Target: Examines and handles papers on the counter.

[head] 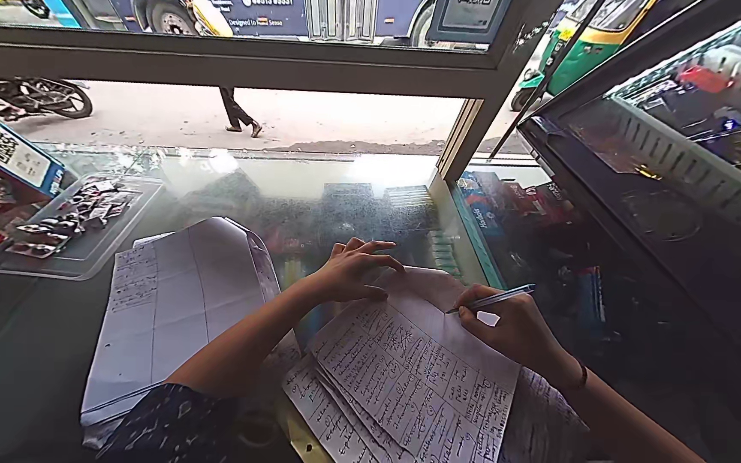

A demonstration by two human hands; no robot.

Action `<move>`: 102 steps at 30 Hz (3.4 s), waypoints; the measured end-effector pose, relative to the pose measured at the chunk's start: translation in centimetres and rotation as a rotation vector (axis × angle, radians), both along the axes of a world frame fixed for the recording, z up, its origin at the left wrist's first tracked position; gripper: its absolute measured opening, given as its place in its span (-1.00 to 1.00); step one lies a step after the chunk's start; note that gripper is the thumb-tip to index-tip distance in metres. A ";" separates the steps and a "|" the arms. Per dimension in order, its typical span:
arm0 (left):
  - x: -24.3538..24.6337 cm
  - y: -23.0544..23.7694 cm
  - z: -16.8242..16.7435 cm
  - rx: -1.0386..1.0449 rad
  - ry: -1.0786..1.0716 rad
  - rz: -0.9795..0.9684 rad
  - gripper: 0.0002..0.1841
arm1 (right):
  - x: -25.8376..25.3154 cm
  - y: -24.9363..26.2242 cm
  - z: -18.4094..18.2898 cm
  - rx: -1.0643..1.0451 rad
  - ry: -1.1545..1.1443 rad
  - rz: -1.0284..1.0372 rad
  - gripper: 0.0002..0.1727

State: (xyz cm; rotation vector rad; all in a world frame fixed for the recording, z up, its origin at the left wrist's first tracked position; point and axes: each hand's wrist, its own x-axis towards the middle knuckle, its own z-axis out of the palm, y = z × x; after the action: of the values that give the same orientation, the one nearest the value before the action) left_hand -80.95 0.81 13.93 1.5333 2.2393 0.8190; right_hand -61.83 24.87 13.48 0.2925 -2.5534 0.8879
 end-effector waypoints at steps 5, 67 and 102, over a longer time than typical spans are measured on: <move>0.1 0.0 -0.2 0.014 0.017 0.009 -0.54 | 4.6 2.0 0.0 0.067 -0.014 -0.064 -0.80; 1.1 -0.2 1.1 0.008 -0.191 -0.218 -0.47 | -4.3 -7.3 -1.6 -0.309 -0.221 -0.026 -0.91; 1.1 -0.4 1.0 0.057 -0.222 -0.224 -0.48 | -4.1 -7.4 -1.6 -0.342 -0.192 -0.076 -0.92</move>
State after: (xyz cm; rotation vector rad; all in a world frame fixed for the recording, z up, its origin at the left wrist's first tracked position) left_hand -79.82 0.40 14.94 1.5961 1.8643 0.9409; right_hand -65.97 17.45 11.91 0.0067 -2.5017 1.3544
